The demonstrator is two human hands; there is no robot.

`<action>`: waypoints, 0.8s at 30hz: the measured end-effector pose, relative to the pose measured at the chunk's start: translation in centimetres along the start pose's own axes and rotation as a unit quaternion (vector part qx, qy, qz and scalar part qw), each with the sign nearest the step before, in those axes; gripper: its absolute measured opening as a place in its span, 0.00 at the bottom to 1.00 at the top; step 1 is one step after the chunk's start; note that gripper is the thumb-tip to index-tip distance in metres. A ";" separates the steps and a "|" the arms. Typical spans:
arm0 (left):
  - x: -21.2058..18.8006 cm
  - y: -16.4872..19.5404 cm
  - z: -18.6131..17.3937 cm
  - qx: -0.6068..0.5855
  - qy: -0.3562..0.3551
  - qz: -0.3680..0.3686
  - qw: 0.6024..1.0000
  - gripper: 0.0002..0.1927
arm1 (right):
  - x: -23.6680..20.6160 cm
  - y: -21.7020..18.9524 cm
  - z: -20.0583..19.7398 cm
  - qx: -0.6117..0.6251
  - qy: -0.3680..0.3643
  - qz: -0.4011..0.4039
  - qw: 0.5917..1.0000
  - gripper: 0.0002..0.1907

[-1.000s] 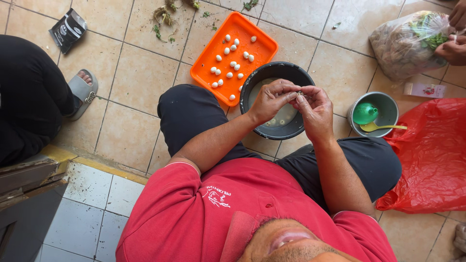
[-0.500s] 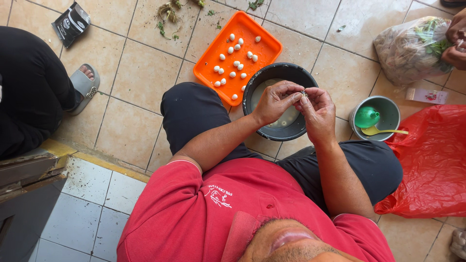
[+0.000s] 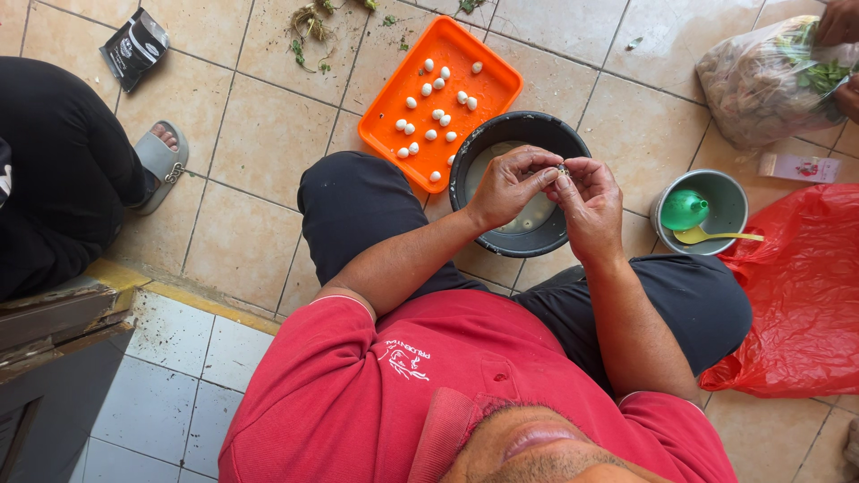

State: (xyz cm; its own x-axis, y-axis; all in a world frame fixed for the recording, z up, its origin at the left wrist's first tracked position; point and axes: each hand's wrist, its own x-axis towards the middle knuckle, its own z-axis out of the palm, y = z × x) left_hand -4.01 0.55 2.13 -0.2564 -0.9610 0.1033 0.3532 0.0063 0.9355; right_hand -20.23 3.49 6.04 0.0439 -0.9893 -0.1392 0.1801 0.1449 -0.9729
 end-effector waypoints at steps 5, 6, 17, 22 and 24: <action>0.0 -0.2 0.0 -0.017 0.000 -0.008 1.000 0.09 | 0.0 0.2 -0.2 -0.005 0.000 -0.003 1.000 0.11; 0.0 -0.2 0.0 -0.016 0.001 -0.006 1.000 0.09 | -0.1 0.2 -0.2 -0.003 -0.002 -0.003 1.000 0.11; -0.1 0.6 -0.1 0.030 0.005 0.010 0.999 0.11 | -0.3 -0.1 0.1 -0.007 -0.007 -0.015 1.000 0.13; -0.2 0.2 -0.6 0.001 0.000 0.028 1.000 0.09 | -0.3 -0.2 0.0 -0.102 -0.016 -0.078 0.992 0.13; 0.1 0.2 -0.8 0.016 -0.003 0.049 0.999 0.08 | -0.2 -0.4 0.0 -0.066 -0.013 -0.053 0.996 0.13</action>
State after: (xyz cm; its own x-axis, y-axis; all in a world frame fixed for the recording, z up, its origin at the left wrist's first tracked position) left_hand -3.28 0.26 2.03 -0.2268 -0.9538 0.1971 0.3481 0.1096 0.9310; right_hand -20.27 3.59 6.46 0.0570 -0.9979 -0.0317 0.0536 0.0347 -0.9980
